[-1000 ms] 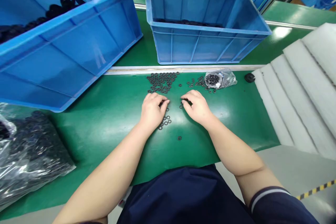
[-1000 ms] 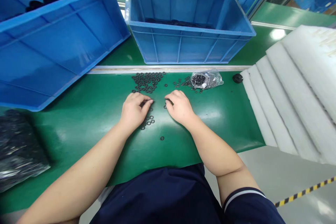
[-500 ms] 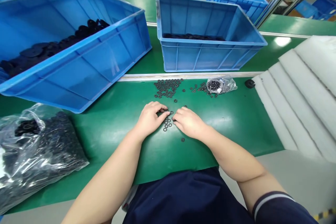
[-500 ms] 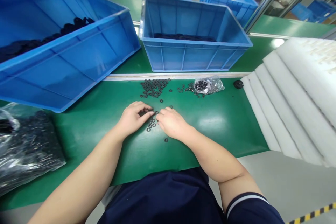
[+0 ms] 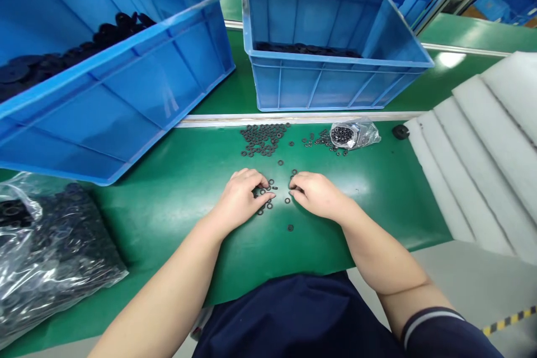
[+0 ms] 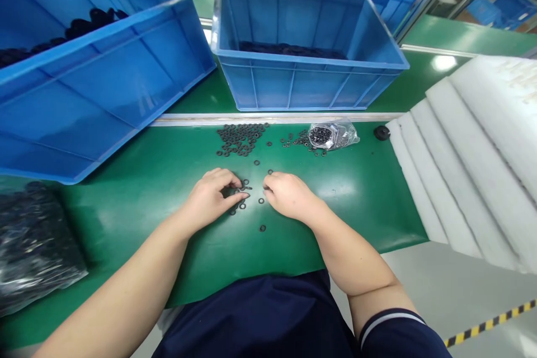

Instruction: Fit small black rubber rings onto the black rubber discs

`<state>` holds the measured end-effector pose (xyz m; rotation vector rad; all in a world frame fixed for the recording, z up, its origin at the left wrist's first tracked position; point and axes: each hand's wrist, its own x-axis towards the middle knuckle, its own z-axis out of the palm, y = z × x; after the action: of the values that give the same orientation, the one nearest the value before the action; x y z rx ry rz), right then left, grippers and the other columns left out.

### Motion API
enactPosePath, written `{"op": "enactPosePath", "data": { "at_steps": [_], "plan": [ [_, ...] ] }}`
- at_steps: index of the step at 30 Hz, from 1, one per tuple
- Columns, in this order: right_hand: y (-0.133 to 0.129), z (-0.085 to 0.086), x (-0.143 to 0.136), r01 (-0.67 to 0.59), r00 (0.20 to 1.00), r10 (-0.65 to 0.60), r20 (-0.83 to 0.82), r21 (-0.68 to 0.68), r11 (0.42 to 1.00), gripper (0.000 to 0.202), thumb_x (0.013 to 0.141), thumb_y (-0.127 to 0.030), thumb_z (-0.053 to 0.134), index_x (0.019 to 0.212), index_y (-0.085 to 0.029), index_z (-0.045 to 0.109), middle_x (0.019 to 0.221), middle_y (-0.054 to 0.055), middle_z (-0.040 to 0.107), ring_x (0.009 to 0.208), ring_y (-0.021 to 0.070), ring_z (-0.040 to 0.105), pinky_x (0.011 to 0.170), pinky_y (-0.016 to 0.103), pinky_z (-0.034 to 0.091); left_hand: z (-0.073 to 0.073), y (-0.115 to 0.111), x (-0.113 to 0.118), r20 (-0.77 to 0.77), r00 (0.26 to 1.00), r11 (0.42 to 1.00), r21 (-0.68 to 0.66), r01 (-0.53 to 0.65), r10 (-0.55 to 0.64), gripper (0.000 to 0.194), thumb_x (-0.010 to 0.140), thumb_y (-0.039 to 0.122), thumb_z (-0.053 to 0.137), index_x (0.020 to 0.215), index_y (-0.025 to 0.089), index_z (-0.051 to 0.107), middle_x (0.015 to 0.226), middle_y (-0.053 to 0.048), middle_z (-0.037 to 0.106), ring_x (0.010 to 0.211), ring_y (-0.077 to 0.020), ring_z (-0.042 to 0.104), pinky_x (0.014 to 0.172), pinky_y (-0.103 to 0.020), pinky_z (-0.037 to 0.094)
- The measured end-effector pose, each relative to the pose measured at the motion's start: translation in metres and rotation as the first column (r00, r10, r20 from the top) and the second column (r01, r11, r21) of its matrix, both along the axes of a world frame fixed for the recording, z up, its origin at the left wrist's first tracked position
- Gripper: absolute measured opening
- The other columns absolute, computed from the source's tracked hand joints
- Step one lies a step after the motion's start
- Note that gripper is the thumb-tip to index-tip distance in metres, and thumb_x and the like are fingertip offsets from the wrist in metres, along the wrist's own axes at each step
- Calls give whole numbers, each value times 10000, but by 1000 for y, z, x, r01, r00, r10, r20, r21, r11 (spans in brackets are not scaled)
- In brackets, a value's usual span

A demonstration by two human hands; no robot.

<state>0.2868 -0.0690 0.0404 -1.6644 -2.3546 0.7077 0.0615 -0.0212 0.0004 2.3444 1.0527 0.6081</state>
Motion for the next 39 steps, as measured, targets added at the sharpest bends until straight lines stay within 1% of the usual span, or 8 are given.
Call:
{"op": "enactPosePath", "data": {
  "at_steps": [6,12,21,26,29,31,33,39],
  "plan": [
    [-3,-9,-17,43,999,-42,-18,97,994,162,949,-264,575,1035,-168,673,930,68,637,848,184,579,783,291,436,-1,-1,1,6,1000,1000,9,29,-29,103,836,273,681,813,212,602,811,-20,657,806,-199,570,761,-347,428],
    [0,-18,-36,-55,987,31,157,149,987,259,981,-250,494,910,-179,732,896,85,609,867,213,544,807,330,447,1,1,0,51,998,999,9,35,-36,58,838,247,655,811,209,621,804,-26,673,798,-194,594,760,-335,460],
    [-7,-6,-24,6,995,-13,96,69,998,224,942,-326,611,1098,-184,687,954,70,649,886,191,602,790,290,450,-1,-2,2,-24,999,994,103,28,-26,135,913,245,549,847,180,647,836,-66,685,814,-210,613,772,-344,489],
    [-2,-6,-14,63,996,-67,61,73,995,228,936,-340,606,1091,-197,693,957,65,671,871,191,622,799,293,465,-1,0,0,-71,997,990,136,20,-11,132,913,214,537,839,177,640,815,-66,680,804,-218,615,774,-347,486],
    [12,-11,12,296,951,-309,31,213,931,314,945,-364,562,1149,-152,673,1004,107,666,919,224,616,857,336,475,-3,1,-1,-61,998,993,118,-13,21,122,911,243,552,841,179,628,822,-64,666,821,-220,614,780,-348,486],
    [22,-16,32,465,867,-498,19,330,821,391,930,-373,559,1209,-111,641,1099,164,644,1032,280,585,921,405,461,-4,2,-2,-32,997,993,96,-65,69,114,894,283,590,854,181,620,837,-62,654,818,-216,613,761,-339,490],
    [32,-22,48,530,811,-585,15,405,745,456,903,-389,579,1257,-103,610,1259,208,584,1174,338,514,981,482,426,-5,2,-3,4,994,992,64,-108,108,131,866,314,634,869,184,620,849,-56,651,811,-209,619,744,-326,496],
    [47,-33,47,386,895,-439,75,363,848,532,939,-377,521,1408,-130,483,1554,191,349,1429,329,298,1098,527,315,-7,4,-1,12,990,990,19,-140,139,110,850,294,614,858,189,646,832,-50,664,811,-208,638,757,-323,504]
  ]
}}
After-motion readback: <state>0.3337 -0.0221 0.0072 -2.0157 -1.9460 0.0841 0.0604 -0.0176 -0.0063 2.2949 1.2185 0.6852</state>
